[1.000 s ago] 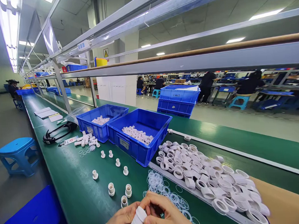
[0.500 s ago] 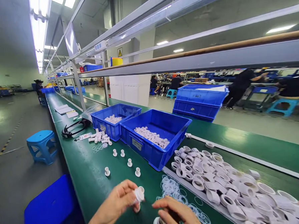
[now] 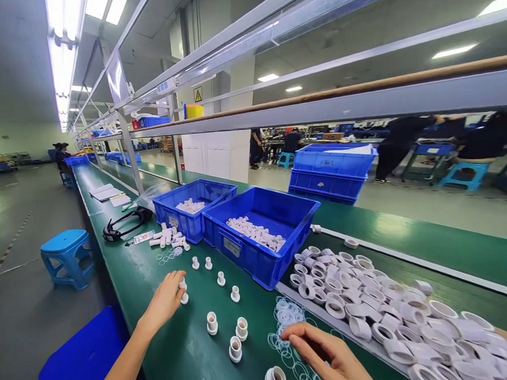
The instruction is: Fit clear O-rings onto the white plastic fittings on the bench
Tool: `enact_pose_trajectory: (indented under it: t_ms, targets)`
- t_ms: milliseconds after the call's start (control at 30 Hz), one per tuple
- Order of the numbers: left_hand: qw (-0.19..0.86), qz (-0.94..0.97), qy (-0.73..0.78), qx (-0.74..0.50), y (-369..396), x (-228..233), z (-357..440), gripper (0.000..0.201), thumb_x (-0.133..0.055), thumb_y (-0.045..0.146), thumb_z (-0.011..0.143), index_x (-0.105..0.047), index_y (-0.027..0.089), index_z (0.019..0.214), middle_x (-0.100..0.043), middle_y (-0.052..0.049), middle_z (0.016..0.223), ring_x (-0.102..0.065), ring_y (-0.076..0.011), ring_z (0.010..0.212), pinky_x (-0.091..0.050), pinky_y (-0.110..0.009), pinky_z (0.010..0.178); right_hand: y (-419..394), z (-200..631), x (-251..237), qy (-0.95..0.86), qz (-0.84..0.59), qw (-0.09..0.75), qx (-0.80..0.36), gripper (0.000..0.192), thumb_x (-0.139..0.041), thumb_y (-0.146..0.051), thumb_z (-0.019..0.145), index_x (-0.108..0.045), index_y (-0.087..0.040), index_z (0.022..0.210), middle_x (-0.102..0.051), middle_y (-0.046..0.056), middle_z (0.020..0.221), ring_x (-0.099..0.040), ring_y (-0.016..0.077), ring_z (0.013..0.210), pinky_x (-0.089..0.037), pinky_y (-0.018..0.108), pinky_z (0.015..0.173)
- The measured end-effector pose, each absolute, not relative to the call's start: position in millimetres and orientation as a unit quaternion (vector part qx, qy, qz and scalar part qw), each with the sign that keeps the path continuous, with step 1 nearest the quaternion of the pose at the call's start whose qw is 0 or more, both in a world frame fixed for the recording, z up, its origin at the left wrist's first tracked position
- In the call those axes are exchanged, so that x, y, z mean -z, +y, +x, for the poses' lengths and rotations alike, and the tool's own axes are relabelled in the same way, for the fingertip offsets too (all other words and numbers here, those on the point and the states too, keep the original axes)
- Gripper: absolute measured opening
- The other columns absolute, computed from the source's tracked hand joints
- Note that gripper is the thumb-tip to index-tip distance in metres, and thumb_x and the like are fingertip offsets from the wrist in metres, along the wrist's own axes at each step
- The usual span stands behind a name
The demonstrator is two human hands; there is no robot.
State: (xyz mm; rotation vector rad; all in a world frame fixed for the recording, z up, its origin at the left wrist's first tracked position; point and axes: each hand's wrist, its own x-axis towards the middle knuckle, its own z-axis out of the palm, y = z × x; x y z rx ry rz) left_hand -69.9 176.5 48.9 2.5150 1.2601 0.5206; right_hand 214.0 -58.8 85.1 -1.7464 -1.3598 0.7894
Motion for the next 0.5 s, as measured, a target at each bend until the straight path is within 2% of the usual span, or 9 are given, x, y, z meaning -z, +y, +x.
enact_pose_trajectory:
  t_ms: [200, 367, 433, 500]
  targets:
    - [0.2, 0.882, 0.404, -0.142, 182.5, -48.7, -82.0, 0.033, -0.041, 0.013, 0.086, -0.051, 0.018, 0.118, -0.058, -0.008, 0.106, -0.056, -0.0208, 0.095, -0.043, -0.031, 0.083, -63.4, 213.9, -88.7, -0.529, -0.684, 0.406, -0.296, 0.04, -0.047, -0.06, 0.089, -0.066, -0.025, 0.095, -0.062, 0.003, 0.083, -0.051, 0.0179, 0.07, -0.043, 0.026, 0.06]
    - [0.148, 0.898, 0.409, -0.07, 184.8, -36.9, -80.4, 0.033, -0.044, 0.008, 0.081, -0.054, 0.017, 0.112, -0.058, -0.009, 0.11, -0.054, -0.0244, 0.103, -0.043, -0.035, 0.087, -78.1, 230.5, -77.2, -0.503, -0.701, 0.421, -0.28, 0.043, -0.048, -0.061, 0.089, -0.066, -0.023, 0.098, -0.06, 0.002, 0.079, -0.049, 0.016, 0.068, -0.041, 0.024, 0.058]
    - [0.145, 0.897, 0.405, -0.099, 178.7, -43.2, -74.5, 0.031, -0.048, 0.012, 0.081, -0.056, 0.017, 0.11, -0.056, -0.011, 0.117, -0.051, -0.0275, 0.109, -0.041, -0.04, 0.092, -88.7, 239.7, -69.8, -0.488, -0.716, 0.428, -0.259, 0.043, -0.048, -0.061, 0.089, -0.066, -0.023, 0.1, -0.062, 0.002, 0.079, -0.051, 0.0164, 0.068, -0.042, 0.024, 0.058]
    - [0.215, 0.884, 0.377, -0.173, 165.4, -63.9, -66.6, 0.027, -0.05, 0.022, 0.086, -0.056, 0.019, 0.112, -0.053, -0.011, 0.124, -0.049, -0.0275, 0.113, -0.041, -0.041, 0.096, -102.9, 249.9, -60.4, -0.473, -0.738, 0.425, -0.225, 0.043, -0.05, -0.061, 0.087, -0.067, -0.023, 0.099, -0.064, 0.003, 0.08, -0.054, 0.0175, 0.068, -0.044, 0.025, 0.058]
